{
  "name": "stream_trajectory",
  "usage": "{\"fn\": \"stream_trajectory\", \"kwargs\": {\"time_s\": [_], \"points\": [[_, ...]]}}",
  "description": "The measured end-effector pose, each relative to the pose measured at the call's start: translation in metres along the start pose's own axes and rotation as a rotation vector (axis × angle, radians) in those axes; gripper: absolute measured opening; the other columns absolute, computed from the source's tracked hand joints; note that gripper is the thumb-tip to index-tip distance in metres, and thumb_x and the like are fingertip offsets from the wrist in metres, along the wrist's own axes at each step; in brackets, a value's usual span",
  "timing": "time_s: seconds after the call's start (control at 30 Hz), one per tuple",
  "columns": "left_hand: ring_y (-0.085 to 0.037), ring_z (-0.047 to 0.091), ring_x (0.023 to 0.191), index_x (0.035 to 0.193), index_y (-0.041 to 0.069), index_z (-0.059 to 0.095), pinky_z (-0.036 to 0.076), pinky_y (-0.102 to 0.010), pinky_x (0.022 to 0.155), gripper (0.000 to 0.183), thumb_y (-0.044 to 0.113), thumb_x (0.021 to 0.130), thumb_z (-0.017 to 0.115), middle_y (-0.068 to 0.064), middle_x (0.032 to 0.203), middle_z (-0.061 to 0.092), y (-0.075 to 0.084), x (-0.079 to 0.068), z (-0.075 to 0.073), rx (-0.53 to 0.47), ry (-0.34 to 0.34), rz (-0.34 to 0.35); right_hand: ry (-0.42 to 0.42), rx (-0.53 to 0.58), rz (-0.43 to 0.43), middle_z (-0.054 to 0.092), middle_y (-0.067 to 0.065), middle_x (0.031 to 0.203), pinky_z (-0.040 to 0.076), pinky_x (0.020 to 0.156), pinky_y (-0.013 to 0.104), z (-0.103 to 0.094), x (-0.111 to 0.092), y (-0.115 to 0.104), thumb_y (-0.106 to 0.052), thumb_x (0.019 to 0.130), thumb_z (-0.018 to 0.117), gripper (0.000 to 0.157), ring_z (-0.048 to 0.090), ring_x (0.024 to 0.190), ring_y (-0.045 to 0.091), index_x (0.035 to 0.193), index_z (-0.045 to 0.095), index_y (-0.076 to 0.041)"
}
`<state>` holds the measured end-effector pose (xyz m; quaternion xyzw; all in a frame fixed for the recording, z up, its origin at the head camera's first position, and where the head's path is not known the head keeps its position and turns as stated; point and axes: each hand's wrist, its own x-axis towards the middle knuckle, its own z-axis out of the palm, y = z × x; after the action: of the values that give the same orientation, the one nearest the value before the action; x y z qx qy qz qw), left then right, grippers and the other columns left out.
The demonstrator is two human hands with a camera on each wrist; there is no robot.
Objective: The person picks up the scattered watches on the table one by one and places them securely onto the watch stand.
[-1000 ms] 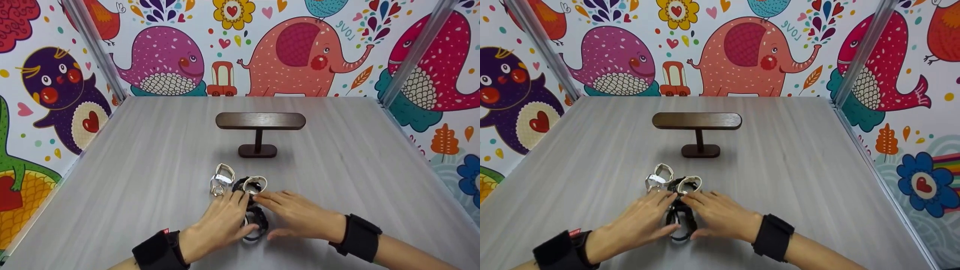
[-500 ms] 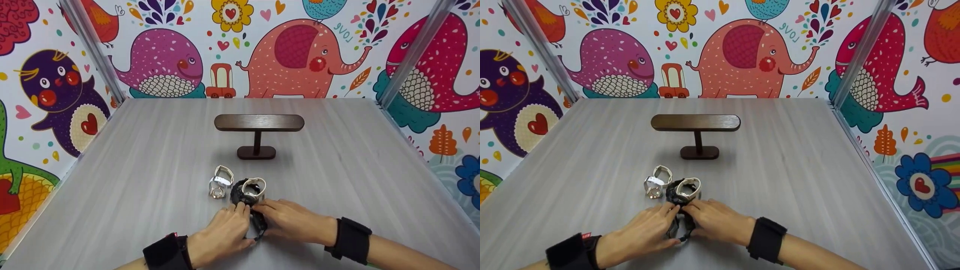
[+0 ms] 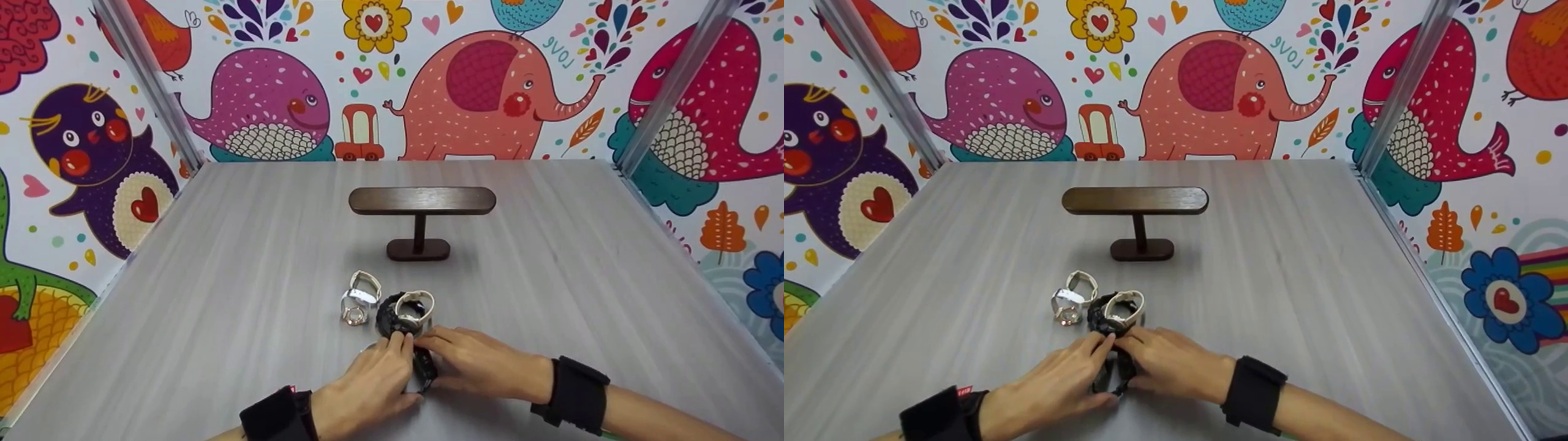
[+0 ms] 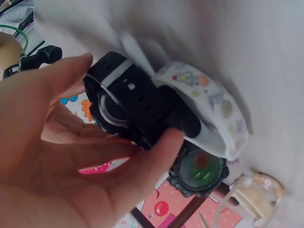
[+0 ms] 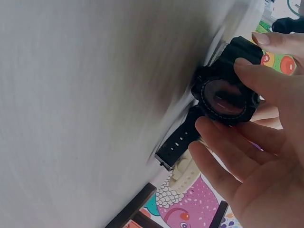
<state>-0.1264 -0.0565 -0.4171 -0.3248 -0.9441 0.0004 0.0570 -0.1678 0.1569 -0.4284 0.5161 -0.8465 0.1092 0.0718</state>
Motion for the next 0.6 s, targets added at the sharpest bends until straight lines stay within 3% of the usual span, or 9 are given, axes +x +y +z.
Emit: {"fn": "stream_trajectory", "kwargs": {"time_s": [0.1, 0.23, 0.43, 0.6], "points": [[-0.025, 0.066, 0.095, 0.137, -0.008, 0.053, 0.062, -0.028, 0.077, 0.087, 0.049, 0.078, 0.081, -0.013, 0.118, 0.061, 0.001, 0.001, -0.004, -0.049, -0.003, -0.018, 0.032, 0.0, -0.006, 0.066, 0.005, 0.123, 0.06, 0.092, 0.033, -0.005, -0.002, 0.001, -0.031, 0.087, 0.078, 0.059, 0.067, 0.108, 0.018, 0.134, 0.059, -0.002], [-0.032, 0.067, 0.106, 0.142, -0.009, 0.047, 0.064, -0.031, 0.078, 0.085, 0.038, 0.08, 0.082, -0.018, 0.128, 0.058, -0.001, 0.004, -0.015, -0.189, 0.026, -0.047, 0.137, 0.046, -0.03, 0.065, 0.006, 0.125, 0.059, 0.094, 0.033, -0.018, -0.003, 0.005, -0.023, 0.083, 0.081, 0.061, 0.067, 0.111, 0.02, 0.135, 0.058, -0.001], [-0.032, 0.064, 0.114, 0.148, -0.01, 0.037, 0.061, -0.031, 0.091, 0.085, 0.017, 0.08, 0.081, -0.023, 0.133, 0.054, -0.008, 0.013, -0.029, -0.416, 0.177, -0.033, 0.336, 0.118, -0.075, 0.065, 0.007, 0.126, 0.053, 0.102, 0.021, -0.041, 0.001, 0.011, -0.013, 0.08, 0.084, 0.061, 0.066, 0.114, 0.02, 0.134, 0.059, -0.001], [-0.026, 0.063, 0.115, 0.15, -0.007, 0.035, 0.058, -0.03, 0.097, 0.085, 0.008, 0.078, 0.078, -0.019, 0.132, 0.052, -0.011, 0.025, -0.039, -0.557, 0.264, -0.023, 0.394, 0.137, -0.046, 0.063, 0.009, 0.126, 0.049, 0.103, 0.013, -0.061, 0.002, 0.013, -0.008, 0.08, 0.084, 0.064, 0.066, 0.113, 0.021, 0.137, 0.057, -0.002]]}}
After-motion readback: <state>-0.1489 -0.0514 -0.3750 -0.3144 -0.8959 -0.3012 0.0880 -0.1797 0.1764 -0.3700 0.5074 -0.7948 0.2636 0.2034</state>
